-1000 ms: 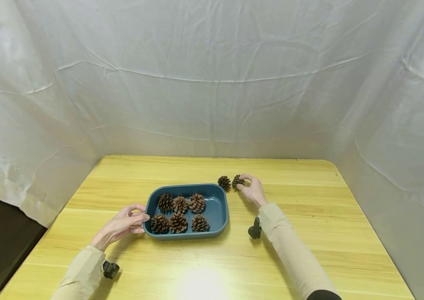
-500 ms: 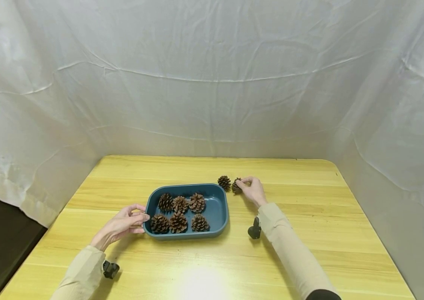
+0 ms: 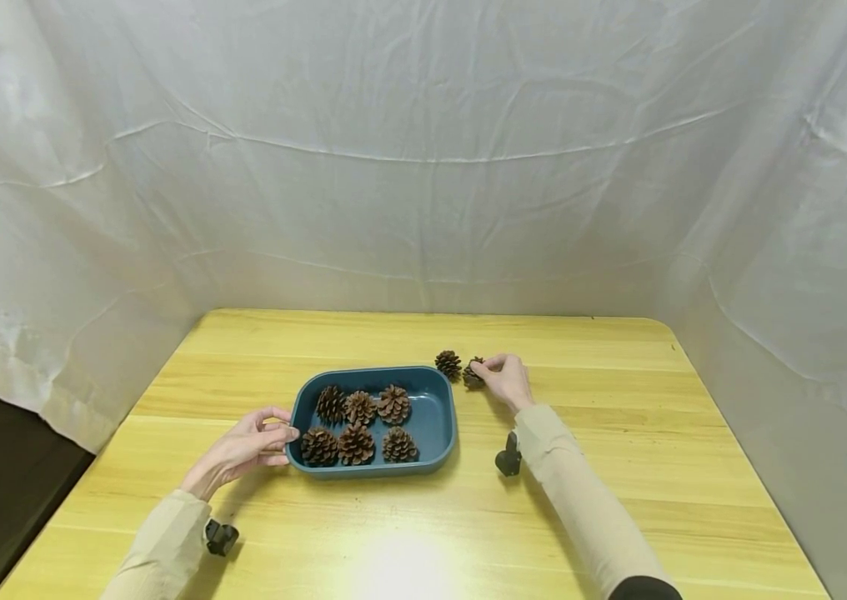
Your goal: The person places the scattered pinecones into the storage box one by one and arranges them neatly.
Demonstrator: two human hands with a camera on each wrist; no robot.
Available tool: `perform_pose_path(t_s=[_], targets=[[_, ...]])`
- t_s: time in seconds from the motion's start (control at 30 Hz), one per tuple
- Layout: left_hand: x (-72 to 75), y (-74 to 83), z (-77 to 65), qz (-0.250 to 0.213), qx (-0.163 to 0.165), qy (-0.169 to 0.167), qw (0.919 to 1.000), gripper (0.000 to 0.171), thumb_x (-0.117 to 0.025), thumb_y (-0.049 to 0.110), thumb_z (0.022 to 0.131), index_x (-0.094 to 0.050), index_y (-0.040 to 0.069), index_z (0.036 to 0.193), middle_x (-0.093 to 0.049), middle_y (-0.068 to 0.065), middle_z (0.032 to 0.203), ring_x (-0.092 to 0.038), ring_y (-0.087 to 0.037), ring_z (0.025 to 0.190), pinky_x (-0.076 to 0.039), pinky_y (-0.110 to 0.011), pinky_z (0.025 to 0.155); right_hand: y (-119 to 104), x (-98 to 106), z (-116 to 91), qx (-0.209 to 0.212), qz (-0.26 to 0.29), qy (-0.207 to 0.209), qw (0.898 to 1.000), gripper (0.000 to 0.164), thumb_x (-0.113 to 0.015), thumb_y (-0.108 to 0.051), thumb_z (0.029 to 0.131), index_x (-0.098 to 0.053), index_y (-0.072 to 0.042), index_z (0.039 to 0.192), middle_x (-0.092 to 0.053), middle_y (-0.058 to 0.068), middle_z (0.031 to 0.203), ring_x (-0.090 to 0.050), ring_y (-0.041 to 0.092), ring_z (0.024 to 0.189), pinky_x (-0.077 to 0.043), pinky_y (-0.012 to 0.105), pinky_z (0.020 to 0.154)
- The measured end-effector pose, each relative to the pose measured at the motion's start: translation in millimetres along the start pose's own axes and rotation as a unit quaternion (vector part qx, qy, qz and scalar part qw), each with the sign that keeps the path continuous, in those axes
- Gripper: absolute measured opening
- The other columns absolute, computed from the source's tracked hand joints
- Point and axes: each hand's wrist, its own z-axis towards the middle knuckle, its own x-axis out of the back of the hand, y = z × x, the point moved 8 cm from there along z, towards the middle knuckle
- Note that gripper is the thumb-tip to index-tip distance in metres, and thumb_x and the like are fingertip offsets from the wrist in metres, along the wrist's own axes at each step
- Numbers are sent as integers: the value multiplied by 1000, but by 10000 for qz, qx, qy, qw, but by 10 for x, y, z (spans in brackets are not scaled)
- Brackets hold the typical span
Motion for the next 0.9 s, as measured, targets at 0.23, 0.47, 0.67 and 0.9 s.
perform_pose_path(t_s=[0.23, 0.47, 0.67, 0.9], targets=[[-5, -4, 6, 3, -28, -26, 10000, 36, -60, 4, 96, -35, 1, 123, -58, 3, 91, -57, -4, 73, -64, -21, 70, -8, -10, 14, -88, 189, -118, 9997, 39, -72, -30, 93, -60, -2, 117, -64, 25, 127, -59, 38, 119, -49, 51, 108], [1, 8, 5, 27, -50, -28, 10000, 36, -59, 5, 97, -35, 1, 123, -58, 2, 91, -54, -4, 73, -64, -22, 71, -23, -21, 15, 3, 408, -254, 9988, 45, -75, -27, 91, -54, -2, 123, -63, 28, 129, -62, 41, 118, -52, 50, 103], [8, 0, 8, 54, -52, -19, 10000, 37, -59, 5, 97, -35, -1, 124, -57, 2, 91, -54, -4, 74, -64, -22, 71, -32, -17, 9, 5, 473, -296, 9984, 49, -76, -26, 90, -55, -1, 127, -61, 29, 131, -60, 42, 120, -52, 50, 104], [9, -4, 6, 53, -34, -21, 10000, 39, -60, 6, 97, -34, -2, 125, -58, 2, 92, -55, -4, 73, -64, -22, 71, -26, -17, 13, 69, 427, -308, 9986, 48, -76, -25, 89, -60, -1, 127, -62, 27, 130, -60, 39, 120, -54, 48, 102]])
